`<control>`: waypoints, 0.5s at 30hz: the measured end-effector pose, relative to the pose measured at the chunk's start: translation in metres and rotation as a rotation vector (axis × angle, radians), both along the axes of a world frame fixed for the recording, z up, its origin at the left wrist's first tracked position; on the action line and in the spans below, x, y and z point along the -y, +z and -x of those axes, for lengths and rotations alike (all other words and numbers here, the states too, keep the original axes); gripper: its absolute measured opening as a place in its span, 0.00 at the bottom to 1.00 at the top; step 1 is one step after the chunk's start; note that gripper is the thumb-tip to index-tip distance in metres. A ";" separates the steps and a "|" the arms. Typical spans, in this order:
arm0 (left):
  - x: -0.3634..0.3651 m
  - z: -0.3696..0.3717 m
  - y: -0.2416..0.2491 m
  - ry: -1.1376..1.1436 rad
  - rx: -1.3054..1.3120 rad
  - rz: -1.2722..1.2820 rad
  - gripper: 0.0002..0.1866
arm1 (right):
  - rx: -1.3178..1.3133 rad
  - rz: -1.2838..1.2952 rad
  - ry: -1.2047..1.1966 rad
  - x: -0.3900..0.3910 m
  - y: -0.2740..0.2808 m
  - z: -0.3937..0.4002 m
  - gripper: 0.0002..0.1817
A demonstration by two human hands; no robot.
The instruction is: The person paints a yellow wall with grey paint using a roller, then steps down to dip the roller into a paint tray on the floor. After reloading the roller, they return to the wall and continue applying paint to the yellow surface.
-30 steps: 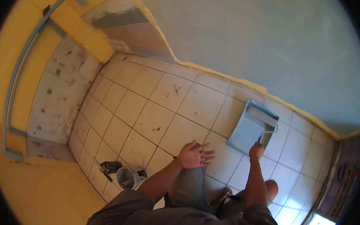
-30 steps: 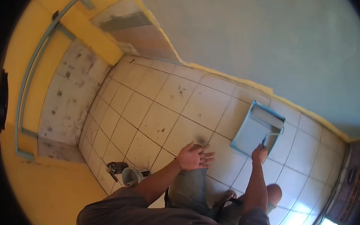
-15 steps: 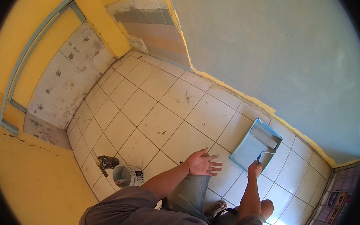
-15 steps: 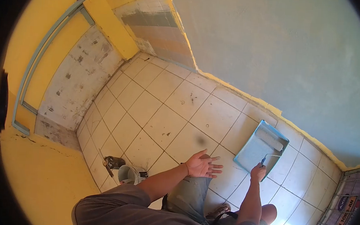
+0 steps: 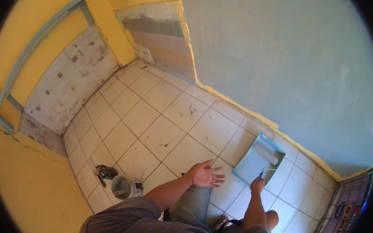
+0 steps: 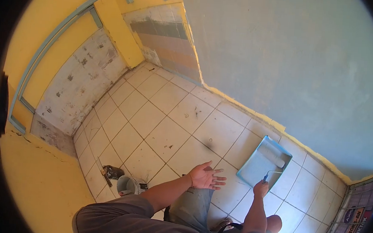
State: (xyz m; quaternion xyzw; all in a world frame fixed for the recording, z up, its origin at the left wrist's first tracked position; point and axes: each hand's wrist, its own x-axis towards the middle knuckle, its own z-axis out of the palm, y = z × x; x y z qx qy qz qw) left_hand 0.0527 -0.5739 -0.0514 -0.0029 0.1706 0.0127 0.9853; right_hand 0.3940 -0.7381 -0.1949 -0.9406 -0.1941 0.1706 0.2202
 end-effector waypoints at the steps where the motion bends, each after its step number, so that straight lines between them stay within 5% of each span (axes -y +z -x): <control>1: 0.000 -0.001 0.001 0.005 -0.036 0.015 0.53 | 0.009 -0.010 0.000 0.003 0.000 0.002 0.21; 15: -0.006 -0.033 -0.005 0.003 -0.167 0.029 0.48 | -0.108 0.121 -0.005 0.043 0.036 0.055 0.20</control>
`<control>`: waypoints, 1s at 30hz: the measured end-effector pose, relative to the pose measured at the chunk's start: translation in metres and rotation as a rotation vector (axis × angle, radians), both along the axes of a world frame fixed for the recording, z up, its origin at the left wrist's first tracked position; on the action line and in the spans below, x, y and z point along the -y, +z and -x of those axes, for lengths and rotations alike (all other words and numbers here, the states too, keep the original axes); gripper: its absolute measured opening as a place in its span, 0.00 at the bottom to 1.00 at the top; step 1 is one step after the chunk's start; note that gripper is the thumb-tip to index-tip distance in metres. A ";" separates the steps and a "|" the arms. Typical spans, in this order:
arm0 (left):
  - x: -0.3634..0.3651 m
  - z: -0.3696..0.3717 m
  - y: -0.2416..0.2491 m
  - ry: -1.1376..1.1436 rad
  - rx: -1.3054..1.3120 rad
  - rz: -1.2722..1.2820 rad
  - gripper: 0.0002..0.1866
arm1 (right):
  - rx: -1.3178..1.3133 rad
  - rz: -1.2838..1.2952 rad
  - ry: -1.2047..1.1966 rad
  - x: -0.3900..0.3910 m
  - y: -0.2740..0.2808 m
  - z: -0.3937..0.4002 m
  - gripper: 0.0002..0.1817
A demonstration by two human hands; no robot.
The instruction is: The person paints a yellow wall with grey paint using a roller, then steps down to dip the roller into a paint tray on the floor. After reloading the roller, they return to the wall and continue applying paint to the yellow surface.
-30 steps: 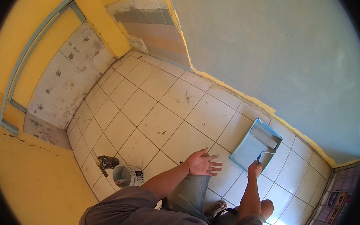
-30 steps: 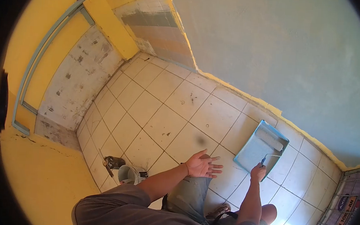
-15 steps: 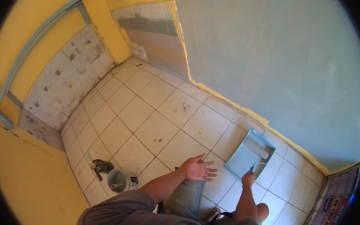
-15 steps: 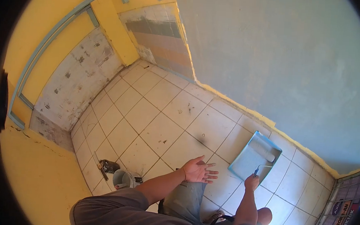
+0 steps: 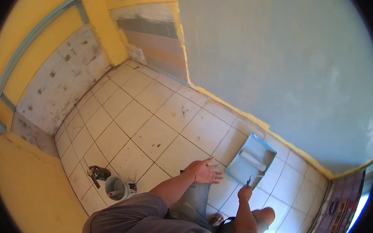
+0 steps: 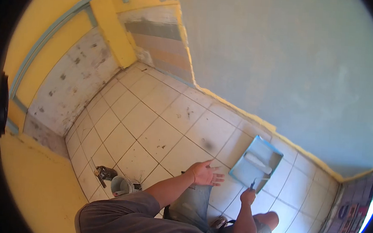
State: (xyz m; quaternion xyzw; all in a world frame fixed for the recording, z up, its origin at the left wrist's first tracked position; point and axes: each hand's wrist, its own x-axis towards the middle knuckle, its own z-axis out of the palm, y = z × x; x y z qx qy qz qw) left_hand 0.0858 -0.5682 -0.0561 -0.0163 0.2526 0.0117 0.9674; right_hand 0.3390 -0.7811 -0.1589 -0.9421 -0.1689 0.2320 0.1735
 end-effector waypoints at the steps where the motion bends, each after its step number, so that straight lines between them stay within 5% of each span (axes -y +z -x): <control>1: 0.002 -0.003 -0.001 0.013 -0.019 0.013 0.46 | -0.011 0.011 -0.002 0.005 -0.010 0.002 0.19; 5: 0.002 -0.013 -0.019 0.015 0.046 0.028 0.42 | -0.007 -0.002 0.019 0.014 -0.010 0.016 0.37; 13: 0.001 -0.013 -0.012 -0.021 0.080 -0.014 0.52 | 0.028 -0.120 -0.021 -0.016 0.002 -0.005 0.30; 30: -0.002 0.001 -0.007 -0.008 0.096 -0.050 0.54 | -0.071 -0.051 -0.081 -0.071 0.021 -0.058 0.27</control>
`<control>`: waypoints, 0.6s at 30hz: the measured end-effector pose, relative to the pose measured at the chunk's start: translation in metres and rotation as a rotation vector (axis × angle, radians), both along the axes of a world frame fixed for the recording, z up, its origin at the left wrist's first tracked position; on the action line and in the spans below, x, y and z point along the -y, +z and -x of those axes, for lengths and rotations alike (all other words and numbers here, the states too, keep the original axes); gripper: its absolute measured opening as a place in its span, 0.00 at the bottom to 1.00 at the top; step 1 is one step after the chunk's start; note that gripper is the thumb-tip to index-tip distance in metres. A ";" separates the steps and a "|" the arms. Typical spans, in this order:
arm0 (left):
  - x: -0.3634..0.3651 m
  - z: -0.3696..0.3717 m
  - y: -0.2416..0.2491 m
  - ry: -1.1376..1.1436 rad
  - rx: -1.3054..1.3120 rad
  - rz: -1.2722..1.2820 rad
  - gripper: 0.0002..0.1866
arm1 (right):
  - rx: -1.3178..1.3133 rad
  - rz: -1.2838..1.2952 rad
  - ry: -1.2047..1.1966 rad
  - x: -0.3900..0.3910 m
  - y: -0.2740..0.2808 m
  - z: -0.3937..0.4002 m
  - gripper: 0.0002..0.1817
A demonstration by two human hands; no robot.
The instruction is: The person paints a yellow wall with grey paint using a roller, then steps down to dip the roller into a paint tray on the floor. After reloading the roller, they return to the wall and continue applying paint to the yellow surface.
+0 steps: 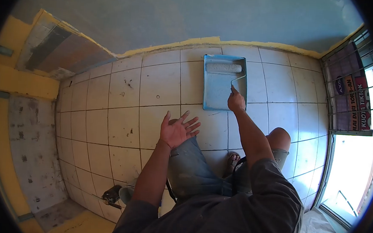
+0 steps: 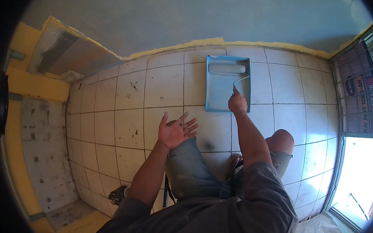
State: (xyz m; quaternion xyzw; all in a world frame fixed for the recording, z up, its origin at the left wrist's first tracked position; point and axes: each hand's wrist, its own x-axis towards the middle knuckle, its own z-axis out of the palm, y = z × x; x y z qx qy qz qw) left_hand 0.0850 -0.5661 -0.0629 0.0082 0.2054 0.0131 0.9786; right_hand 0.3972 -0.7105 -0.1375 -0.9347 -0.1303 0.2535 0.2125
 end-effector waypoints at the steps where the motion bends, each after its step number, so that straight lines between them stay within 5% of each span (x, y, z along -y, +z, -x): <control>1: 0.001 -0.001 0.001 -0.002 -0.011 -0.006 0.54 | -0.003 0.013 0.012 0.001 0.000 0.001 0.28; 5: 0.000 -0.006 -0.006 -0.002 -0.026 -0.011 0.53 | 0.008 0.055 0.022 0.009 0.010 0.017 0.28; 10: -0.001 -0.009 -0.011 -0.015 -0.001 0.033 0.54 | 0.166 -0.079 0.075 0.035 -0.071 0.029 0.30; 18: -0.004 -0.017 -0.018 -0.060 0.054 0.030 0.59 | 0.058 -0.048 0.023 0.049 -0.018 0.074 0.29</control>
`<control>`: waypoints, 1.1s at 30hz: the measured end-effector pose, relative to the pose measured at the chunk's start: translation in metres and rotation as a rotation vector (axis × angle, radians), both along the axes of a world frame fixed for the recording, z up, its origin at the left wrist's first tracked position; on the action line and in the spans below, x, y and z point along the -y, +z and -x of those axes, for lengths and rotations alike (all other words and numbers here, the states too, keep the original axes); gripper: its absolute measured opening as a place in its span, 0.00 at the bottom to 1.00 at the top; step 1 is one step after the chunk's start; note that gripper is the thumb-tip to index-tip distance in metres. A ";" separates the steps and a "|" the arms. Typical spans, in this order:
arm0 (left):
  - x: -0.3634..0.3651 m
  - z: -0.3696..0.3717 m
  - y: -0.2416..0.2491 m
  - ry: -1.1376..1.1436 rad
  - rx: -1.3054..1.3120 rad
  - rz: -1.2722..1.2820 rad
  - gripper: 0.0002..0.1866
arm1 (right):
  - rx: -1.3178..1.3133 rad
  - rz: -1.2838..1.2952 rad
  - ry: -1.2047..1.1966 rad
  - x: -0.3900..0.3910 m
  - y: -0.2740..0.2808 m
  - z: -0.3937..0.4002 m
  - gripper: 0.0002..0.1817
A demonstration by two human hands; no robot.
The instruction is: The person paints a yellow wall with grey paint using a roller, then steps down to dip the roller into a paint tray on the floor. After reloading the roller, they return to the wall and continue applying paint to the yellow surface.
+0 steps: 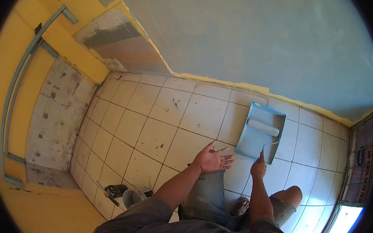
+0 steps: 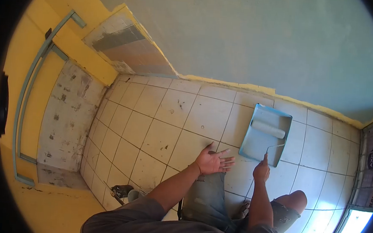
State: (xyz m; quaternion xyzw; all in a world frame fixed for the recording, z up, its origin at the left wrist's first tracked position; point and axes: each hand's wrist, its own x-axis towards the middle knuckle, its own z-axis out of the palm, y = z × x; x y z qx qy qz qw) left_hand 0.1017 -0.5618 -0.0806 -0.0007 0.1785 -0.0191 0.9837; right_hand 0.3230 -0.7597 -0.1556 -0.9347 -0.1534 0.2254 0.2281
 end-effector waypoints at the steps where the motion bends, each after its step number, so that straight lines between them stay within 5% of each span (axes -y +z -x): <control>1: 0.000 -0.001 0.000 -0.011 -0.005 -0.006 0.60 | 0.001 0.018 -0.014 0.004 -0.002 0.005 0.29; 14: 0.001 0.002 0.006 0.001 0.055 0.033 0.61 | -0.009 -0.021 -0.042 0.050 -0.006 0.068 0.29; 26: -0.004 0.010 0.013 0.022 -0.006 0.055 0.56 | 0.042 -0.026 0.014 -0.012 -0.002 -0.010 0.30; 33: -0.006 0.011 0.008 0.027 -0.032 0.061 0.53 | -0.057 0.046 -0.015 0.003 0.015 0.014 0.31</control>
